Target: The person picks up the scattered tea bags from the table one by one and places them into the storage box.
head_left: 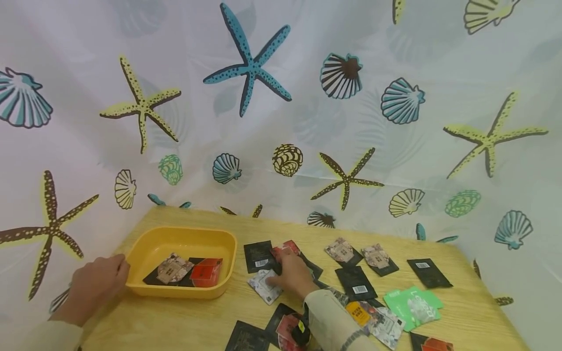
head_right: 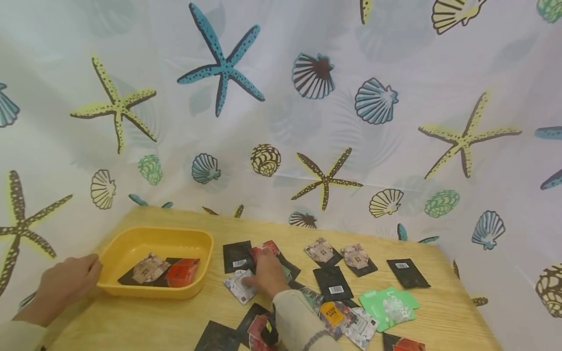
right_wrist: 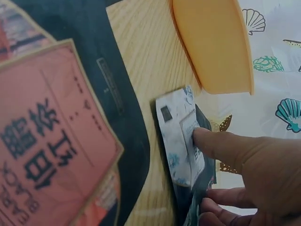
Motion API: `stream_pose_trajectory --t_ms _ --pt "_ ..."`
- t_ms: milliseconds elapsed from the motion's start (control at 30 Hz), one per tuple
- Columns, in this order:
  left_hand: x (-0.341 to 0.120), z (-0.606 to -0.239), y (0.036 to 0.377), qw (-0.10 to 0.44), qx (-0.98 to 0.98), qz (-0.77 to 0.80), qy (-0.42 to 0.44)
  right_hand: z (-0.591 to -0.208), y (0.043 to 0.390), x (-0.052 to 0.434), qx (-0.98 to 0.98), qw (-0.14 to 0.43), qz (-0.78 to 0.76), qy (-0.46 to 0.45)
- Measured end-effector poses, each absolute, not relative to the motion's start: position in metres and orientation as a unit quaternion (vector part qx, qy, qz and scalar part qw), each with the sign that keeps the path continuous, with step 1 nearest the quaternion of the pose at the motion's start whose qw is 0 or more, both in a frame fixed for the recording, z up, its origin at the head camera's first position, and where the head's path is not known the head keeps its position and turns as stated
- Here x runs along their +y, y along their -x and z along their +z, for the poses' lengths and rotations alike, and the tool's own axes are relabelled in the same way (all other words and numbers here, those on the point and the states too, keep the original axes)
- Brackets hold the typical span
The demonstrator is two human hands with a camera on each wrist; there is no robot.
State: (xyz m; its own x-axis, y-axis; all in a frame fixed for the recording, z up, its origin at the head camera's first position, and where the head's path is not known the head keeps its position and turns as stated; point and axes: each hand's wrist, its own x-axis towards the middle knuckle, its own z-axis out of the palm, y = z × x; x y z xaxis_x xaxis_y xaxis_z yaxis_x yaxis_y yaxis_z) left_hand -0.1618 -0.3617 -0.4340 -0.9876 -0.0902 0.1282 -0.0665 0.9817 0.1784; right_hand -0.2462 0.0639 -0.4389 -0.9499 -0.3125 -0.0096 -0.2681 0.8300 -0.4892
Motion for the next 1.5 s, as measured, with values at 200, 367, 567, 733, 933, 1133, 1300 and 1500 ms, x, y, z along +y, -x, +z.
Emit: stream_pose_trajectory --t_ms 200,367,567,733,933,1133,1300,1500 --pt "-0.363 -0.436 0.162 0.054 -0.993 -0.093 -0.042 -0.437 0.246 0.065 0.959 0.056 -0.251 0.122" --pt "-0.361 -0.438 0.161 0.043 -0.993 -0.098 -0.053 -0.439 0.244 0.065 0.958 0.036 -0.256 0.122" --pt "-0.360 -0.440 0.160 0.056 -0.992 -0.097 -0.054 -0.437 0.241 0.066 0.950 -0.021 -0.278 0.139" --pt "-0.362 -0.441 0.160 0.060 -0.992 -0.094 -0.056 -0.430 0.241 0.065 0.944 -0.041 -0.293 0.144" --pt "-0.362 -0.439 0.159 0.065 -0.992 -0.093 -0.055 -0.419 0.239 0.063 0.944 -0.039 -0.291 0.153" --pt "-0.361 -0.436 0.160 0.067 -0.992 -0.090 -0.054 -0.409 0.241 0.065 0.925 -0.024 -0.347 0.157" --pt "-0.361 -0.434 0.160 0.065 -0.992 -0.097 -0.052 -0.400 0.247 0.066 0.870 0.055 -0.475 0.119" --pt "-0.363 -0.435 0.161 0.061 -0.992 -0.104 -0.047 -0.391 0.249 0.064 0.820 0.084 -0.563 0.059"
